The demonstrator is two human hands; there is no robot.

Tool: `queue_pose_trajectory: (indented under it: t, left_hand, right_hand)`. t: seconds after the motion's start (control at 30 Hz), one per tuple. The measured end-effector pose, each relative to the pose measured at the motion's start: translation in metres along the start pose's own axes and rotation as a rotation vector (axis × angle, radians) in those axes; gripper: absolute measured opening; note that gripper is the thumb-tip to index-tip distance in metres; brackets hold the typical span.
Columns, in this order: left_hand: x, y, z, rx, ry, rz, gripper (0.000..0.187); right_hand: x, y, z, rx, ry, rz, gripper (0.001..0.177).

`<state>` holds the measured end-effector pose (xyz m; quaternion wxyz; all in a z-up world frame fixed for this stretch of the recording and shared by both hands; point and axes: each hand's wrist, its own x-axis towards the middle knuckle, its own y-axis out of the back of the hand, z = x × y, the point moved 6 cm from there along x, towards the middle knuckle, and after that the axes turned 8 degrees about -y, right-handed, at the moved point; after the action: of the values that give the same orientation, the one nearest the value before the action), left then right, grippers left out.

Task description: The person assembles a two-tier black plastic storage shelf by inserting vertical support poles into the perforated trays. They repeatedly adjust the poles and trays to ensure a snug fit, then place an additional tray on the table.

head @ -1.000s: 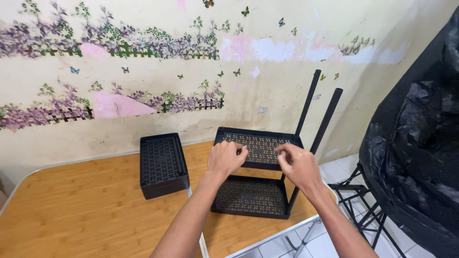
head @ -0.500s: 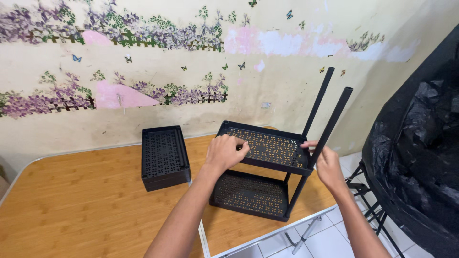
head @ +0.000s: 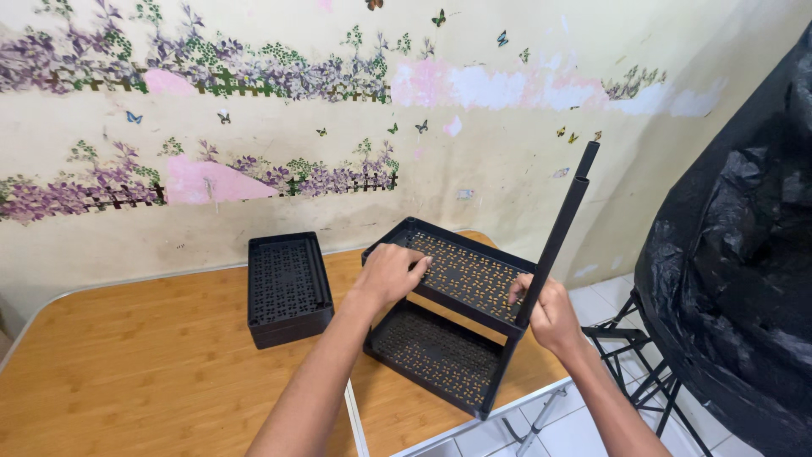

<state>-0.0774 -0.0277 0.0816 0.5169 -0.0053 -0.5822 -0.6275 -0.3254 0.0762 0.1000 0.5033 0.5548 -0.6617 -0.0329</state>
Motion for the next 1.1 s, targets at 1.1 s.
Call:
queue_pose_trajectory:
  t: [1.1]
  left_hand:
    - [0.006,0.013,0.065,-1.331,0.096,0.225,0.036]
  right_hand:
    - [0.022,-0.026,-0.074,-0.268,0.087,0.651,0.033]
